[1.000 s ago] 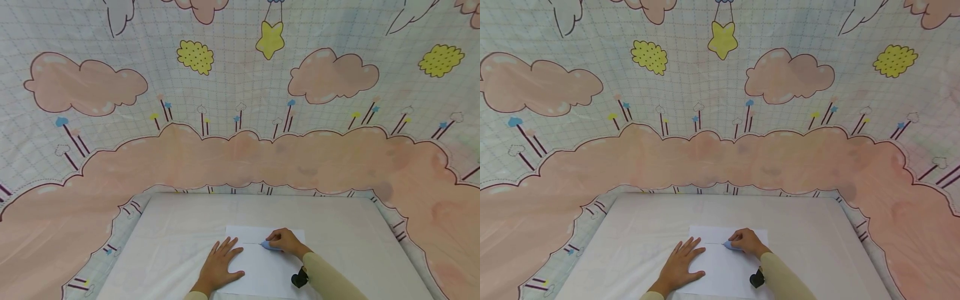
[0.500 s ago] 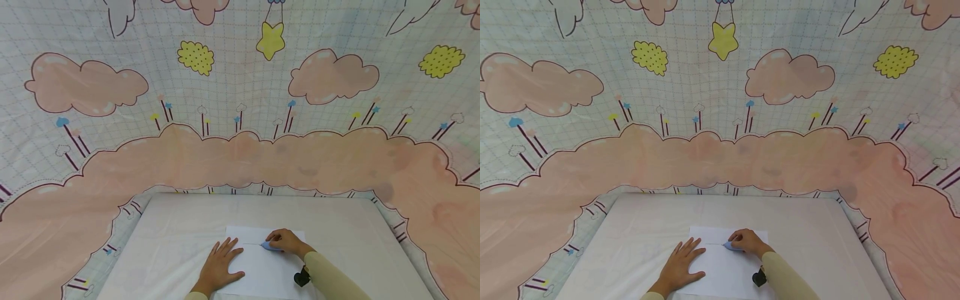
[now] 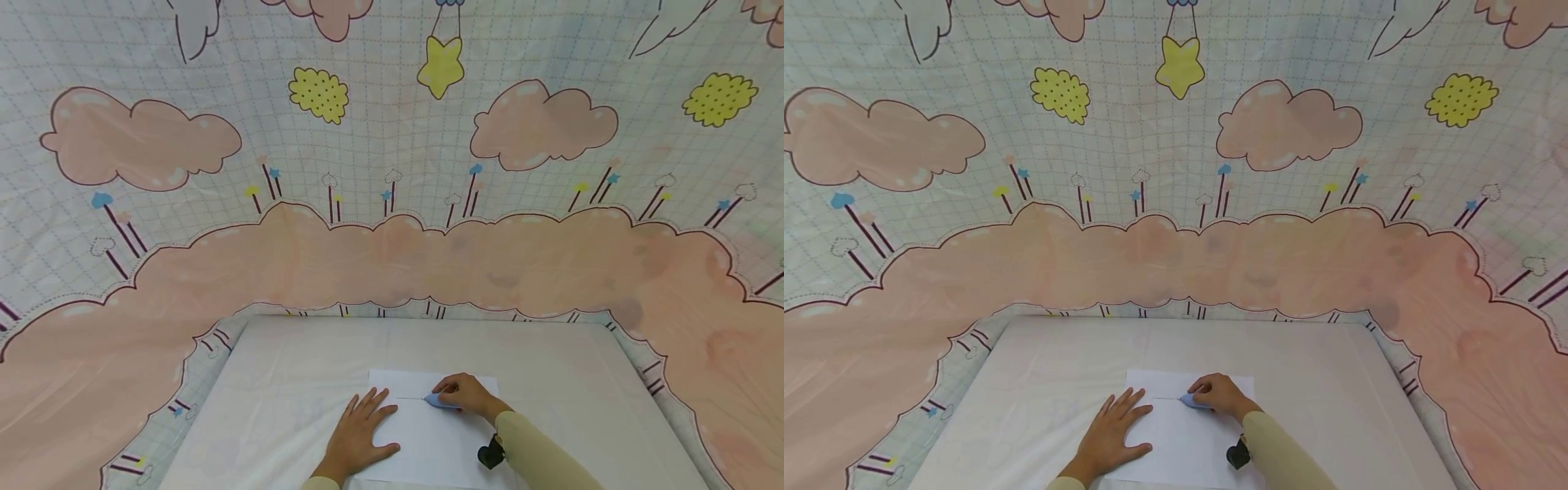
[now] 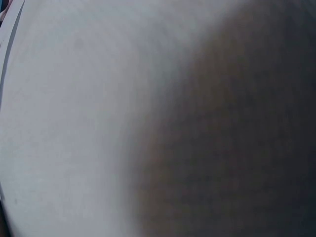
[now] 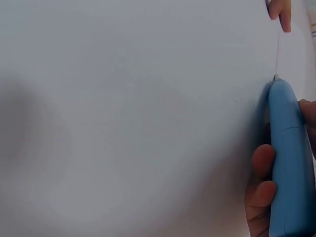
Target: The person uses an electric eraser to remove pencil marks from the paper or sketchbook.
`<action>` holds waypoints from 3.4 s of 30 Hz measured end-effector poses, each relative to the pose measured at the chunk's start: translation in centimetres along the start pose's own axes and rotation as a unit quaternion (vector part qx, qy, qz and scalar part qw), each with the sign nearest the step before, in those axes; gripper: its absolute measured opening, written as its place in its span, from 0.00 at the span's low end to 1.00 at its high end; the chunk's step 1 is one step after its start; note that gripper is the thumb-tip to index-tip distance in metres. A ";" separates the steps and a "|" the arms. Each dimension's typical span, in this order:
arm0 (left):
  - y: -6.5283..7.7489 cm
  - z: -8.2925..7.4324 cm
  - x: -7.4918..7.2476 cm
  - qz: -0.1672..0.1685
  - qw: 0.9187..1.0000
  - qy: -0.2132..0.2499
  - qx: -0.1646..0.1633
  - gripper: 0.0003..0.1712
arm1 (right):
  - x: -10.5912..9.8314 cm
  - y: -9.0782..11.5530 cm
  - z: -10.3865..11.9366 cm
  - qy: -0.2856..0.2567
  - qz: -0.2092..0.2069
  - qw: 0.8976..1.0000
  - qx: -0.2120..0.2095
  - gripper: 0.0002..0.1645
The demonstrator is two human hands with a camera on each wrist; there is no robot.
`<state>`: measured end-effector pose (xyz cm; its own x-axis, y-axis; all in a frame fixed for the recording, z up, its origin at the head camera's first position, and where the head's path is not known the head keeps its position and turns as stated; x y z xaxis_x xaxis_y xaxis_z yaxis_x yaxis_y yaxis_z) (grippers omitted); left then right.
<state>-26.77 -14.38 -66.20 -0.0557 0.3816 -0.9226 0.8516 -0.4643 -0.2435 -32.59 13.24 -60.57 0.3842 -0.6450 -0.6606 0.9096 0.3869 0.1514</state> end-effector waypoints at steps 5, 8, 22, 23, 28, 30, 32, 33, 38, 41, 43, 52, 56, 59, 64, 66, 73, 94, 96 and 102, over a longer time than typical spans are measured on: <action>0.0 0.1 0.0 -0.002 1.000 0.001 0.001 0.43 | 0.1 -0.2 0.0 0.004 -0.005 1.000 -0.011 0.09; -0.1 0.1 0.0 0.008 1.000 0.003 -0.006 0.43 | 0.2 -0.3 0.1 0.003 -0.006 1.000 -0.015 0.09; -0.2 -0.1 -0.3 0.032 0.999 0.012 -0.020 0.44 | 0.5 -0.5 0.7 0.005 -0.006 1.000 0.000 0.08; -0.2 -0.1 -0.3 0.028 0.999 0.013 -0.016 0.44 | 0.4 -0.4 0.7 0.004 -0.007 1.000 0.004 0.09; -0.1 0.0 -0.2 0.011 1.000 0.012 -0.006 0.43 | 0.1 0.0 0.4 0.002 -0.015 1.000 0.018 0.09; 0.0 0.0 -0.1 0.007 1.000 0.011 -0.004 0.42 | 0.1 0.1 0.2 0.007 -0.016 1.000 0.018 0.09; 0.1 0.1 -0.1 0.006 1.000 0.008 -0.005 0.42 | 0.1 0.1 0.2 0.010 -0.017 1.000 0.016 0.08; 0.1 0.1 0.0 0.007 1.000 0.007 -0.006 0.42 | 0.1 0.1 0.2 0.009 -0.018 1.000 0.018 0.08; 0.0 0.0 -0.2 0.009 1.000 0.012 -0.008 0.43 | 0.3 -0.1 0.1 0.002 -0.015 1.000 0.011 0.08; 0.0 -0.1 -0.2 0.008 1.000 0.015 -0.006 0.43 | 0.5 -0.4 0.2 0.003 -0.013 1.000 0.005 0.08; 0.0 -0.1 -0.2 0.009 1.000 0.012 -0.009 0.43 | 0.6 -0.5 0.2 0.007 -0.013 1.000 0.000 0.08; 0.0 -0.3 -0.2 0.019 1.000 0.011 -0.012 0.43 | 0.8 -0.6 0.2 0.008 -0.014 1.000 -0.007 0.08; 0.0 -0.1 -0.1 0.028 0.999 0.007 -0.016 0.44 | 0.5 -0.4 -0.1 0.013 -0.014 1.000 0.003 0.08; 0.0 0.0 -0.1 0.024 1.000 0.007 -0.015 0.43 | 0.3 -0.2 -0.2 0.012 -0.016 1.000 0.012 0.08; 0.0 0.0 -0.2 0.013 1.000 0.011 -0.010 0.43 | 0.3 -0.2 -0.2 0.006 -0.015 1.000 0.015 0.08; 0.1 0.0 -0.2 0.012 1.000 0.010 -0.010 0.43 | 0.4 -0.3 0.0 0.002 -0.013 1.000 0.012 0.08; 0.0 0.0 -0.3 0.012 1.000 0.013 -0.009 0.43 | 0.7 -0.6 0.4 0.002 -0.014 1.000 -0.005 0.08; 0.1 -0.1 -0.3 0.019 1.000 0.017 -0.010 0.42 | 0.7 -0.5 0.0 0.005 -0.012 1.000 0.006 0.08; 0.1 -0.2 -0.3 0.022 1.000 0.018 -0.013 0.42 | 0.9 -0.6 0.0 0.006 -0.013 1.000 0.002 0.07; 0.0 -0.2 -0.3 0.022 0.999 0.015 -0.016 0.43 | 1.2 -0.9 0.3 0.011 -0.012 1.000 -0.010 0.08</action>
<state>-26.63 -14.36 -65.88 -0.0014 0.3857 -0.9226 0.8692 -0.4558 -0.1918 -32.94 11.92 -61.26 0.3587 -0.6403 -0.6793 0.9153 0.3841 0.1212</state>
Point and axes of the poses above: each hand's wrist, its own y-axis away from the middle knuckle, its own x-axis out of the palm, z = x × y, the point moved 1 cm from there along -y, towards the middle knuckle, and after that the axes turned 9 degrees about y, right-handed, at the moved point
